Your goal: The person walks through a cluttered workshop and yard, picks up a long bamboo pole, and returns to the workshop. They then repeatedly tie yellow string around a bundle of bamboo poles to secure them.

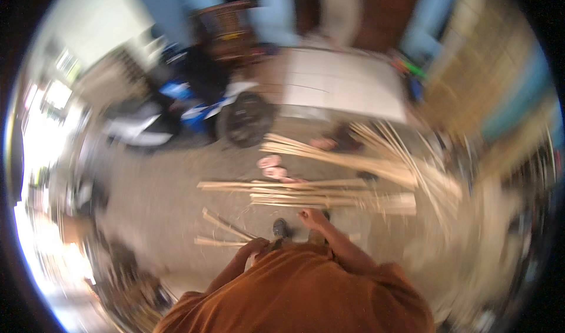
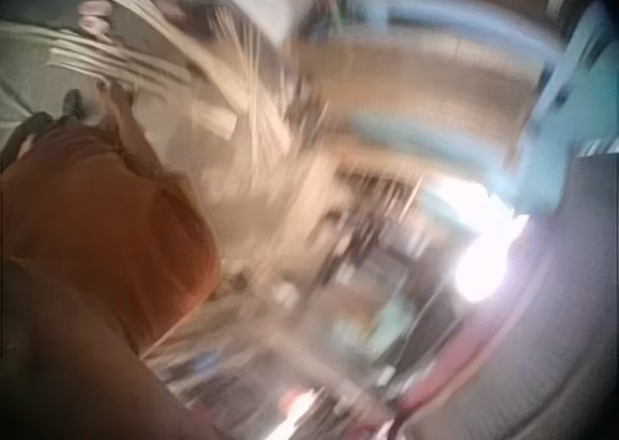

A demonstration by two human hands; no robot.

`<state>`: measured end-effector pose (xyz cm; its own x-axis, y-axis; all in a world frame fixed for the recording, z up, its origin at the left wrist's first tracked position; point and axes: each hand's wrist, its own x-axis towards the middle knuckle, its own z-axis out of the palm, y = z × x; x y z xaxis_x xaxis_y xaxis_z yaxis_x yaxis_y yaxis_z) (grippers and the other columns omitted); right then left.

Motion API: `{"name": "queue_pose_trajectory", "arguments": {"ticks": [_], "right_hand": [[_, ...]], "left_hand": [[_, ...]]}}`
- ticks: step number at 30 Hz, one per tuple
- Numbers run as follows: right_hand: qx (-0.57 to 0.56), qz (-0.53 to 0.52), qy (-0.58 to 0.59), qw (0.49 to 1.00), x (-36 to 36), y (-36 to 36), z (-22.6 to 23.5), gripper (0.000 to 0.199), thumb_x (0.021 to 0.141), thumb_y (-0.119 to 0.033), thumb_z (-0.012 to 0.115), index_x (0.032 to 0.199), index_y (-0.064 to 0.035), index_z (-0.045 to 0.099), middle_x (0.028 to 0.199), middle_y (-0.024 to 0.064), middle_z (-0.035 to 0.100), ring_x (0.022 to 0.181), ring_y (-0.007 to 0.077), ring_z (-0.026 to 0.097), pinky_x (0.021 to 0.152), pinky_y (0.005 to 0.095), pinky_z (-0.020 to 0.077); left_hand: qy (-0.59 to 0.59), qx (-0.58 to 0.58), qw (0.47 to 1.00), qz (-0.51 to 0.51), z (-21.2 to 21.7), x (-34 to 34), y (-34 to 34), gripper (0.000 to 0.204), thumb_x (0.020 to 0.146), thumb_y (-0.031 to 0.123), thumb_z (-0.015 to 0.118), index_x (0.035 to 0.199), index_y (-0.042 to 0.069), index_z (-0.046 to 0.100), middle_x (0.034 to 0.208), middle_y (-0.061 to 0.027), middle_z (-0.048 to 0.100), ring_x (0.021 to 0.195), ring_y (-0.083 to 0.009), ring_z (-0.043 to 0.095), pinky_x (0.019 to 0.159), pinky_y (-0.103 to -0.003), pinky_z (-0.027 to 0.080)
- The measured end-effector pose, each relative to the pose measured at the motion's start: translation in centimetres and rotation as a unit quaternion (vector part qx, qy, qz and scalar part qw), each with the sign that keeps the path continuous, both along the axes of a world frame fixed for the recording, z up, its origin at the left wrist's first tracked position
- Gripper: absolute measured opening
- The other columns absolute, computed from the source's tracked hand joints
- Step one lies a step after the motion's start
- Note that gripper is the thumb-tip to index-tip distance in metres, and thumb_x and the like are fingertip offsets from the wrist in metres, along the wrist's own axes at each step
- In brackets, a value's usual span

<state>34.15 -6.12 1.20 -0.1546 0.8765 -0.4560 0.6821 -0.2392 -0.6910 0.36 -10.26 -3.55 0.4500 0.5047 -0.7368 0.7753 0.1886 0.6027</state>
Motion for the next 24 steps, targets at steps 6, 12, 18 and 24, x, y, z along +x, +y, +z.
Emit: {"name": "queue_pose_trajectory", "arguments": {"ticks": [6, 12, 18, 24], "right_hand": [[0.001, -0.502, 0.013, 0.865, 16.4, -18.0, -5.8, 0.04, 0.091, -0.036, 0.056, 0.1, 0.0006, 0.07, 0.093, 0.0223, 0.071, 0.092, 0.0362, 0.068, 0.08, 0.0445, 0.0511], [-0.109, -0.774, -0.075, 0.619, 28.2, -40.9, -13.1, 0.04, 0.088, -0.034, 0.057, 0.104, 0.0011, 0.068, 0.097, 0.0207, 0.07, 0.088, 0.0327, 0.068, 0.079, 0.0431, 0.052], [-0.117, -0.893, 0.049, 0.432, 33.5, -54.1, -8.6, 0.025, 0.09, -0.025, 0.058, 0.104, -0.0059, 0.066, 0.092, 0.0108, 0.066, 0.076, 0.0191, 0.065, 0.058, 0.035, 0.0524], [-0.126, -0.933, 0.094, 0.323, 40.9, -59.7, -9.5, 0.023, 0.088, -0.025, 0.061, 0.098, -0.0054, 0.066, 0.077, 0.0085, 0.062, 0.063, 0.019, 0.059, 0.055, 0.0342, 0.0504]], "left_hand": [[-0.026, -0.04, 0.963, -0.264, -3.0, 8.2, 6.7, 0.045, 0.099, 0.041, 0.05, 0.11, 0.0, 0.068, 0.099, -0.0185, 0.072, 0.092, -0.0277, 0.067, 0.086, -0.039, 0.05], [0.112, 0.024, 0.933, -0.34, 0.1, 30.3, 7.7, 0.036, 0.095, 0.033, 0.05, 0.095, 0.002, 0.069, 0.084, -0.0221, 0.068, 0.072, -0.0325, 0.064, 0.068, -0.046, 0.05], [0.099, 0.072, 0.941, -0.315, -2.9, 56.4, 6.3, 0.023, 0.091, 0.019, 0.051, 0.085, 0.002, 0.064, 0.072, -0.0105, 0.066, 0.066, -0.0209, 0.066, 0.057, -0.036, 0.051], [0.01, 0.017, 0.959, -0.282, -2.4, 81.4, -0.7, 0.027, 0.094, 0.025, 0.052, 0.087, 0.004, 0.066, 0.078, -0.0117, 0.07, 0.068, -0.0185, 0.068, 0.065, -0.035, 0.052]]}}
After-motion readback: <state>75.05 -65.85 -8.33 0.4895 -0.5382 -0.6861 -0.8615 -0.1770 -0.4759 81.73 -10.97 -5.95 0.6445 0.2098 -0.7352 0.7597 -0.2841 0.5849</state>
